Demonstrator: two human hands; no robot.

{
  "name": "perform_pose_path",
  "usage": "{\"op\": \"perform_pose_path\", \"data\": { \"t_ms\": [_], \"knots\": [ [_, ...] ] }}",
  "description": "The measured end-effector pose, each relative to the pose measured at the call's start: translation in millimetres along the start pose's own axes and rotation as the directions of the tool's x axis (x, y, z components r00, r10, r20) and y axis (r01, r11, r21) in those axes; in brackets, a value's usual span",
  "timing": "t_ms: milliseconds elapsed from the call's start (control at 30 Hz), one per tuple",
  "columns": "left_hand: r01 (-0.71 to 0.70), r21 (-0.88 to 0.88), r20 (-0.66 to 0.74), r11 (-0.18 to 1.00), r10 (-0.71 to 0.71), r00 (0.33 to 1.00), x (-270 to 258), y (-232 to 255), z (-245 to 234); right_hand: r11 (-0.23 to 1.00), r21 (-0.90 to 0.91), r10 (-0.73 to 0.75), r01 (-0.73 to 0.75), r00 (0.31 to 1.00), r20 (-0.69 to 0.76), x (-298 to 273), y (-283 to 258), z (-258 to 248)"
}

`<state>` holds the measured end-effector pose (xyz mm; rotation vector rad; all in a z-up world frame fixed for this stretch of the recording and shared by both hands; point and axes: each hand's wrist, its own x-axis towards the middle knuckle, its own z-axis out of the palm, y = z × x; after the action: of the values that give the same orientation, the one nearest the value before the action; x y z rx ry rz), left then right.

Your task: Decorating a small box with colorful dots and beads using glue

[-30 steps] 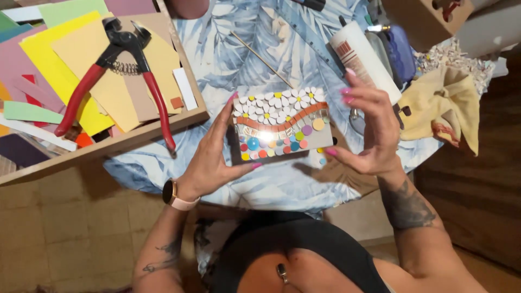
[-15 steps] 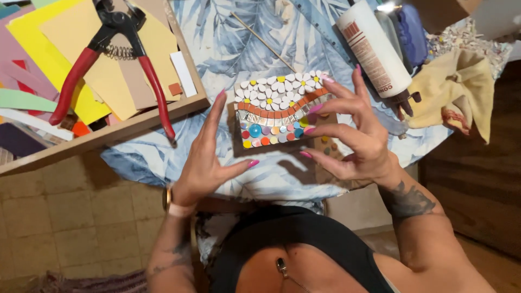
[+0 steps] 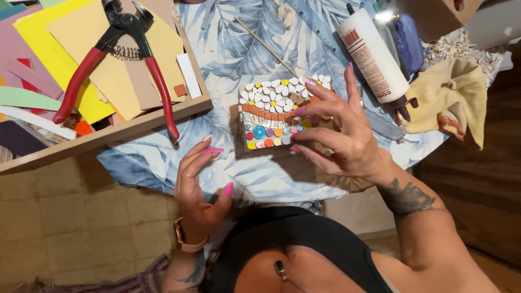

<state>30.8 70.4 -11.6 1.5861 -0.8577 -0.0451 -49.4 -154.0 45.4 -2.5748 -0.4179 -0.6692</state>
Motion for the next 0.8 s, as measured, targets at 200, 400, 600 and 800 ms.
{"op": "perform_pose_path", "data": {
  "t_ms": [200,400,600,800],
  "knots": [
    [-0.031,-0.080,-0.060,0.996,0.026,0.998,-5,-3,-3,1.000,-0.016,-0.005,0.005,1.000,0.014,3,-3,1],
    [-0.153,-0.073,-0.029,0.986,0.151,0.988,-3,11,-2,1.000,0.001,0.025,-0.025,0.999,0.020,2,-7,2],
    [-0.219,-0.090,0.005,0.972,0.221,0.975,5,24,5,1.000,-0.023,0.021,-0.021,1.000,0.010,1,-6,0],
    [-0.274,-0.139,0.047,0.952,0.282,0.958,12,32,10,1.000,-0.006,0.015,-0.015,1.000,0.012,-3,-6,-1]
  ]
}}
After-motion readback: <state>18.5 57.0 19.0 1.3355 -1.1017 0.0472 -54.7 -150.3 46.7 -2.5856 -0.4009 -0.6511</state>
